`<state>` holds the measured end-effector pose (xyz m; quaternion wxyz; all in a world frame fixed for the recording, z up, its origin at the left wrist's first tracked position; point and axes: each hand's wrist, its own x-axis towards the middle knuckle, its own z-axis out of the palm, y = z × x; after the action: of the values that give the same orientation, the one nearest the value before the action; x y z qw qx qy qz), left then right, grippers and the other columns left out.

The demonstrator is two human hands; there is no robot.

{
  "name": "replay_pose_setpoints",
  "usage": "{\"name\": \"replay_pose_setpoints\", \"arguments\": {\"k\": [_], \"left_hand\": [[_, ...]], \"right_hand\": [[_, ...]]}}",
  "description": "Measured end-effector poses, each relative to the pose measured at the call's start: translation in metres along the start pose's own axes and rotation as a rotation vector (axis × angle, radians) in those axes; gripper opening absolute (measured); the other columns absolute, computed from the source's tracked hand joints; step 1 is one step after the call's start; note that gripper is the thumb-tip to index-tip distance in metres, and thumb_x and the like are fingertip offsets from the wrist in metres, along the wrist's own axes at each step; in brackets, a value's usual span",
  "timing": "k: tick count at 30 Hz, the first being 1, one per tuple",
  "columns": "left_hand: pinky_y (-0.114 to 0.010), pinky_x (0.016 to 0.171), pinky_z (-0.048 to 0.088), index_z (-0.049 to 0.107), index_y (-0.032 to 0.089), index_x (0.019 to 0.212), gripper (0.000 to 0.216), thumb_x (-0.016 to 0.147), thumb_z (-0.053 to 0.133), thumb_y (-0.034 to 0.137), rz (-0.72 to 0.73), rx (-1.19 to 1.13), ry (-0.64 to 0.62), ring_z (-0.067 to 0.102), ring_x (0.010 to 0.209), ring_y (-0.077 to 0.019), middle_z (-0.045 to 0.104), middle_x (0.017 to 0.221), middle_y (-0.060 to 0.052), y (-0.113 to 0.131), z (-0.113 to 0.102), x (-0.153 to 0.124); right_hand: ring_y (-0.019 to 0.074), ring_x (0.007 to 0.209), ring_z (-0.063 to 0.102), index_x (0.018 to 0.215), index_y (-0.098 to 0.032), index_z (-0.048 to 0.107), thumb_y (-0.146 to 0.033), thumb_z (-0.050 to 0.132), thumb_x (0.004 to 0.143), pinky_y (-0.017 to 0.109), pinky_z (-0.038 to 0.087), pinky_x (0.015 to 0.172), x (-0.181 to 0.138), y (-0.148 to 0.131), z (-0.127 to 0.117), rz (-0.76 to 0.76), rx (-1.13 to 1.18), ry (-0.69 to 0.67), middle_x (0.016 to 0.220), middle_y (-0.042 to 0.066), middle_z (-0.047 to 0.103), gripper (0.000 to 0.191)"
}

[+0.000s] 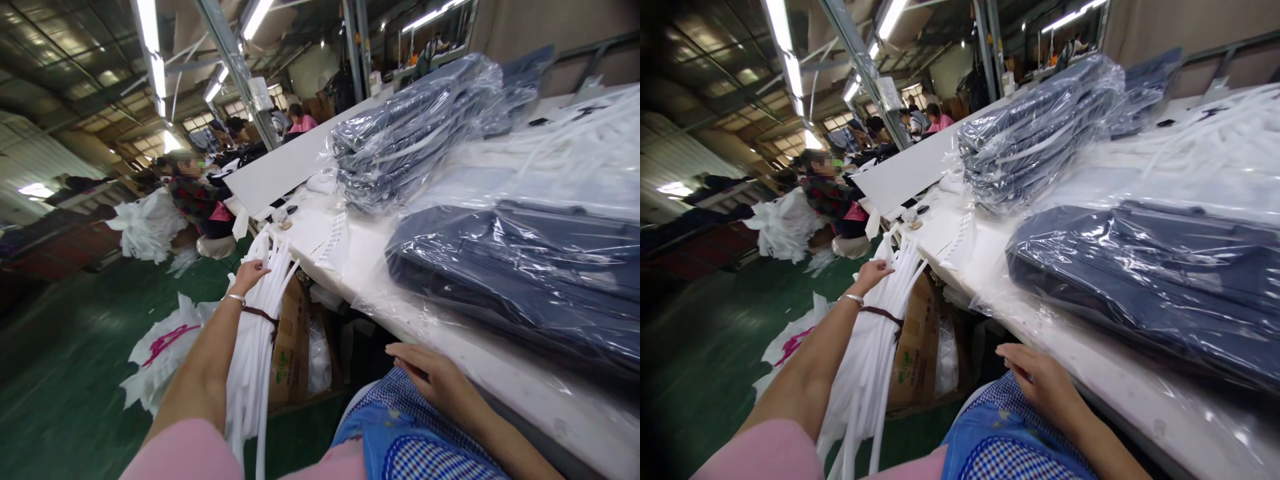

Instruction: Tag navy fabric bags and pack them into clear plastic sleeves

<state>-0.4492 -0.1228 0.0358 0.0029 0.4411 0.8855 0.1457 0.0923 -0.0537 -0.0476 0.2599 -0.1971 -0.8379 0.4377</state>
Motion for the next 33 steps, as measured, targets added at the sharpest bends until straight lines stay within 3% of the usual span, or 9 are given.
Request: {"name": "replay_pose_setpoints", "arguments": {"k": [5,8,10,13,15,17,21,27,33], "left_hand": [[-0.030,0.080,0.049,0.073,0.015,0.103,0.045,0.077,0.065,0.051,0.105,-0.133,-0.029,0.067,0.088,-0.0225,0.076,0.096,-0.006,0.008,0.007,-0.027],[-0.032,0.087,0.050,0.073,0.016,0.106,0.044,0.080,0.062,0.050,0.155,-0.163,-0.050,0.068,0.096,-0.0241,0.076,0.107,-0.008,0.015,0.022,-0.054],[-0.034,0.095,0.049,0.072,0.017,0.110,0.041,0.083,0.060,0.046,0.188,-0.162,-0.058,0.067,0.105,-0.0245,0.074,0.114,-0.008,0.021,0.032,-0.070],[-0.033,0.101,0.046,0.071,0.021,0.113,0.034,0.086,0.058,0.037,0.231,-0.140,-0.088,0.064,0.112,-0.0226,0.073,0.118,-0.005,0.025,0.047,-0.090],[-0.033,0.101,0.047,0.071,0.024,0.114,0.033,0.086,0.058,0.035,0.228,-0.111,-0.099,0.064,0.114,-0.0225,0.072,0.120,-0.004,0.020,0.054,-0.100],[-0.036,0.102,0.046,0.068,0.024,0.119,0.036,0.087,0.057,0.036,0.186,-0.074,-0.082,0.062,0.117,-0.0244,0.070,0.124,-0.005,0.008,0.060,-0.108],[-0.042,0.104,0.044,0.064,0.017,0.123,0.041,0.088,0.054,0.035,0.056,-0.001,-0.020,0.060,0.119,-0.0297,0.067,0.127,-0.013,-0.029,0.065,-0.120],[-0.038,0.103,0.044,0.063,0.018,0.121,0.041,0.087,0.053,0.039,-0.018,0.038,0.009,0.061,0.116,-0.0271,0.068,0.123,-0.011,-0.063,0.067,-0.120],[-0.038,0.104,0.043,0.065,0.018,0.117,0.041,0.086,0.053,0.042,-0.020,0.018,0.012,0.060,0.117,-0.0275,0.069,0.122,-0.011,-0.064,0.069,-0.114]], "right_hand": [[0.0170,0.075,0.072,0.150,-0.032,0.037,-0.030,0.064,0.085,0.035,0.062,0.070,0.090,-0.008,0.045,0.132,0.435,-0.057,0.137,0.010,0.060,0.070],[0.0141,0.075,0.071,0.158,-0.032,0.013,-0.036,0.078,0.074,0.034,0.060,0.077,0.161,-0.026,0.081,0.116,0.549,-0.087,0.154,0.016,0.038,0.106],[0.0154,0.078,0.071,0.157,-0.029,0.017,-0.037,0.083,0.067,0.036,0.058,0.082,0.198,-0.041,0.107,0.065,0.574,-0.111,0.158,0.019,0.031,0.112],[0.0229,0.095,0.069,0.129,-0.021,0.062,-0.038,0.086,0.062,0.038,0.053,0.092,0.228,-0.056,0.138,-0.055,0.581,-0.118,0.136,0.012,0.059,0.073],[0.0250,0.096,0.068,0.094,-0.021,0.075,-0.042,0.082,0.068,0.039,0.051,0.094,0.233,-0.058,0.148,-0.087,0.595,-0.113,0.102,0.006,0.075,0.035],[0.0243,0.088,0.070,0.081,-0.022,0.074,-0.050,0.072,0.079,0.040,0.054,0.090,0.230,-0.057,0.149,-0.061,0.622,-0.074,0.085,0.003,0.075,0.028],[0.0218,0.086,0.071,0.094,-0.022,0.071,-0.060,0.052,0.090,0.039,0.059,0.082,0.221,-0.061,0.131,-0.006,0.734,0.108,0.106,0.006,0.073,0.043],[0.0198,0.087,0.073,0.093,-0.019,0.069,-0.056,0.062,0.087,0.039,0.062,0.084,0.217,-0.091,0.092,-0.081,1.075,0.345,0.122,0.009,0.068,0.038],[0.0199,0.088,0.073,0.089,-0.018,0.066,-0.053,0.065,0.087,0.037,0.062,0.085,0.204,-0.096,0.058,-0.093,1.094,0.492,0.124,0.010,0.066,0.035]]}}
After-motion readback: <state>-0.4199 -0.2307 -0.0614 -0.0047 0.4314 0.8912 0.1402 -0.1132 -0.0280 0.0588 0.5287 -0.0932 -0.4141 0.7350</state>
